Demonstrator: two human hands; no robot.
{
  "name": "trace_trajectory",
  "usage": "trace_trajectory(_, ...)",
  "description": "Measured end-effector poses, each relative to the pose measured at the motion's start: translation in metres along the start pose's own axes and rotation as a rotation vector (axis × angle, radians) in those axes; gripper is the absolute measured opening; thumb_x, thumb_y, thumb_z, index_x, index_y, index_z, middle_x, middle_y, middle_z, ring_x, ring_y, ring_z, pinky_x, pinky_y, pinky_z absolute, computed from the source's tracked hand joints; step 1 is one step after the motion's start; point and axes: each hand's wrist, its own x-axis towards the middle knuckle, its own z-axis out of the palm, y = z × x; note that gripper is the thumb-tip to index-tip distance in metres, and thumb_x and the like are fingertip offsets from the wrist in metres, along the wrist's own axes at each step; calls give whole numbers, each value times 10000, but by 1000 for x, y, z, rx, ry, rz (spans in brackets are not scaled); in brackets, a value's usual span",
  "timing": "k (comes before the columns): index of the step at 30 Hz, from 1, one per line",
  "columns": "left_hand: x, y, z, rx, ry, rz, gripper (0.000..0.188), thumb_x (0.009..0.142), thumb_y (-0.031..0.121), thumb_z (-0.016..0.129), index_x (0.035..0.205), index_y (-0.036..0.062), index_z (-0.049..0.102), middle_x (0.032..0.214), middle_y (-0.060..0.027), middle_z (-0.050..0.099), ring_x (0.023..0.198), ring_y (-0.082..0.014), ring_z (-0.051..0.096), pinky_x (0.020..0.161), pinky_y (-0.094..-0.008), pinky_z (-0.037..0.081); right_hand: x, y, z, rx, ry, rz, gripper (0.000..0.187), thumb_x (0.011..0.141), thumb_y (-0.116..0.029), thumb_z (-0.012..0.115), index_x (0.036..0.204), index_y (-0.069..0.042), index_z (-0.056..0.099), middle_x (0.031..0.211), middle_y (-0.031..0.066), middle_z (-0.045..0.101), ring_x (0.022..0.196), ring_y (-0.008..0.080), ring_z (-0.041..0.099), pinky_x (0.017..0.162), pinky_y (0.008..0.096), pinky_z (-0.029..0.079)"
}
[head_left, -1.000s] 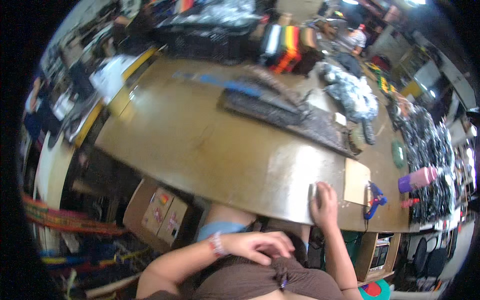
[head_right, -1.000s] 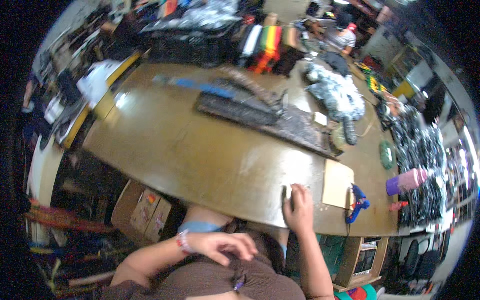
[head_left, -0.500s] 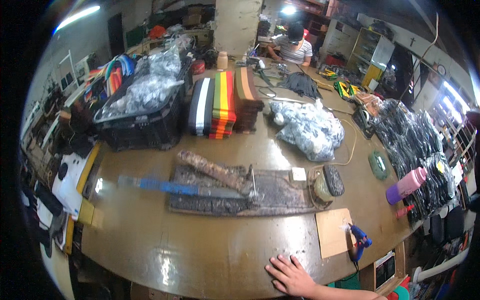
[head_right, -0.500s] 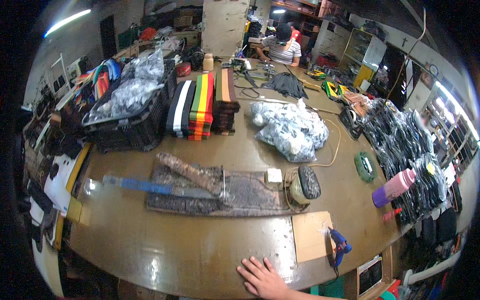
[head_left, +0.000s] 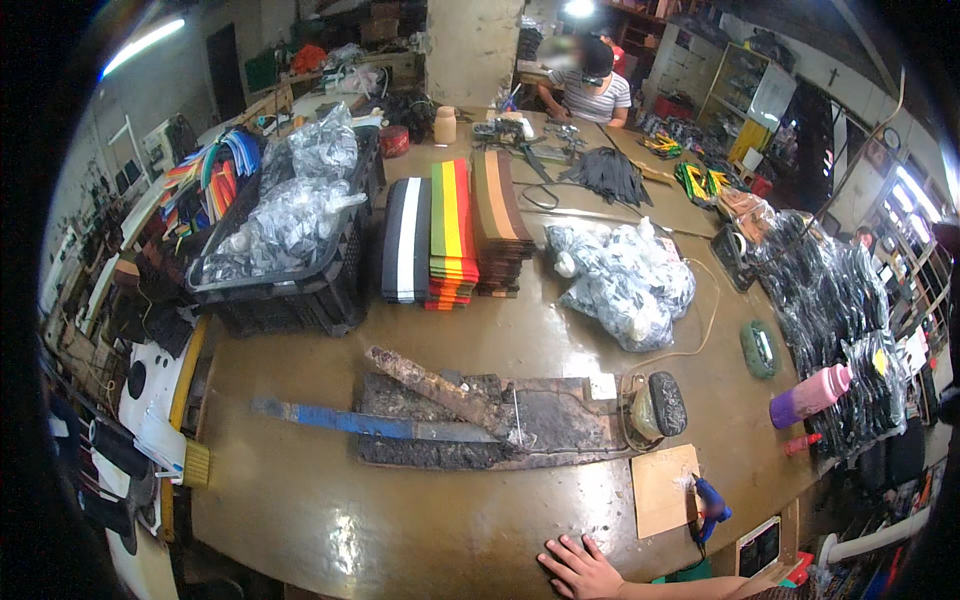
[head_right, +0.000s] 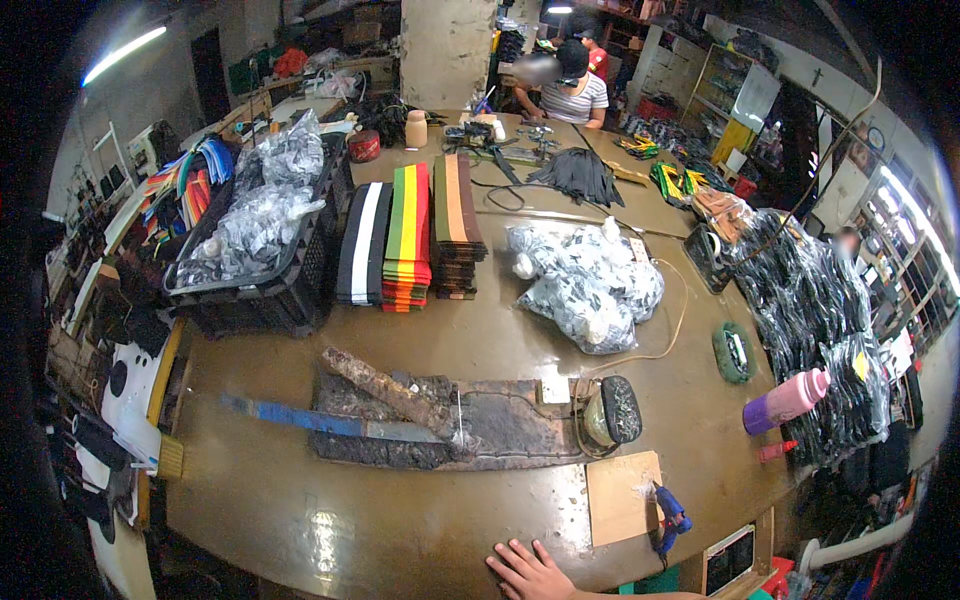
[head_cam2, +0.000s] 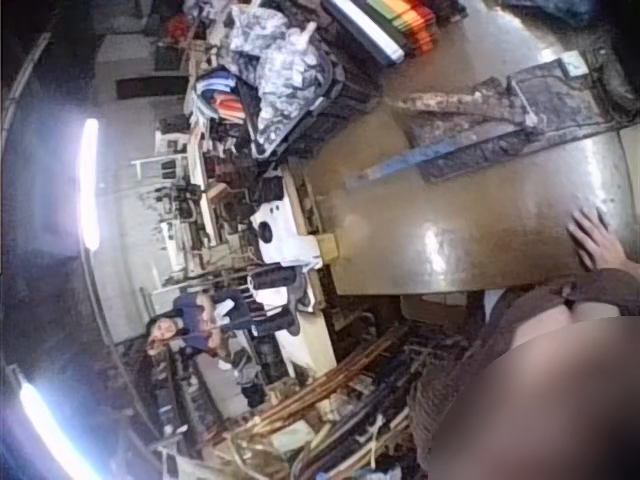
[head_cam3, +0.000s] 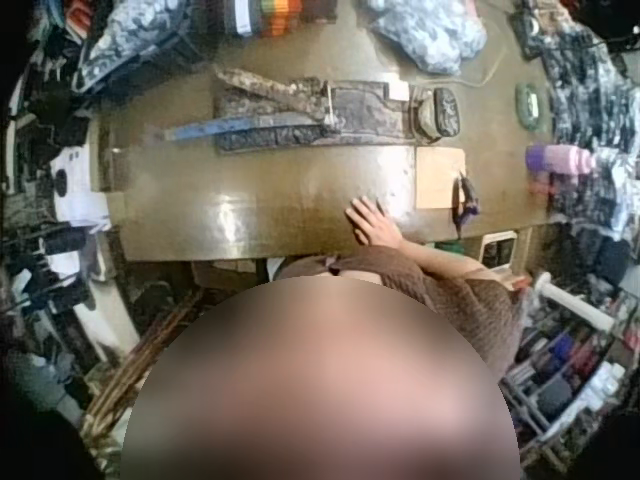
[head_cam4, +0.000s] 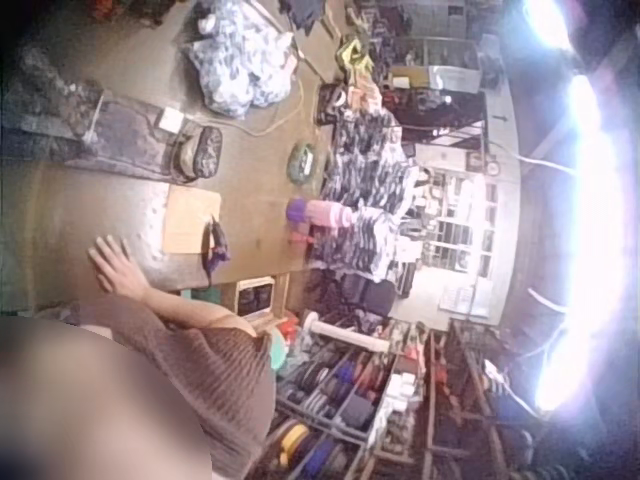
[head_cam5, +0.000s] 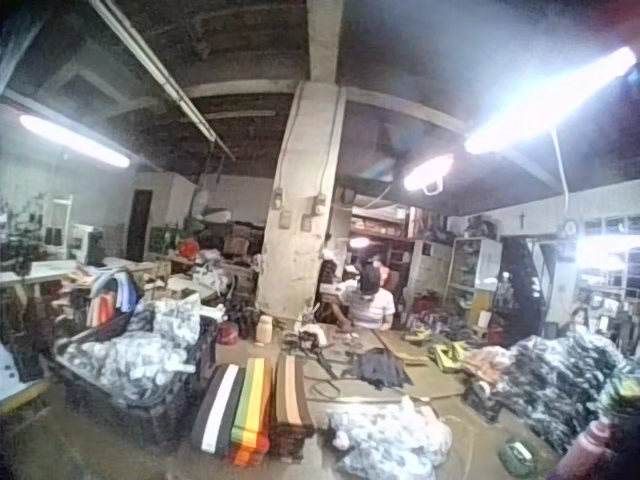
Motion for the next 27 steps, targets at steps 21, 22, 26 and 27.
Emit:
trace_trajectory(21, 28, -21, 18, 175, -25, -12, 345, 951, 306, 554, 1175, 44, 560, 1119, -142, 628, 1038, -259, 606, 841, -383, 494, -6, 3, 7, -20, -36, -7, 625, 859, -298, 587, 1424, -123, 386, 1483, 149, 318, 1399, 324, 259, 1117, 561, 188)
trace_trajectory(22, 28, -24, 19, 188, -33, 4, 345, 951, 306, 554, 1175, 44, 560, 1116, -141, 630, 1036, -259, 607, 839, -383, 495, -6, 2, 5, -18, -23, -15, 625, 860, -294, 585, 1424, -117, 383, 1481, 154, 319, 1400, 326, 256, 1116, 565, 186)
trace_trajectory(26, 30, -44, 21, 221, -46, 91, 345, 950, 307, 555, 1173, 44, 560, 1102, -140, 635, 1024, -257, 613, 832, -382, 498, -9, -1, 6, -86, 44, -27, 586, 872, -309, 568, 1407, -129, 409, 1458, 140, 363, 1371, 320, 310, 1116, 528, 213)
trace_trajectory(27, 31, -52, 20, 224, -47, 112, 346, 950, 308, 555, 1173, 44, 560, 1099, -139, 636, 1021, -257, 614, 830, -381, 498, -11, 0, 7, -127, 41, -26, 581, 879, -328, 564, 1411, -152, 409, 1458, 119, 373, 1366, 302, 327, 1113, 535, 208)
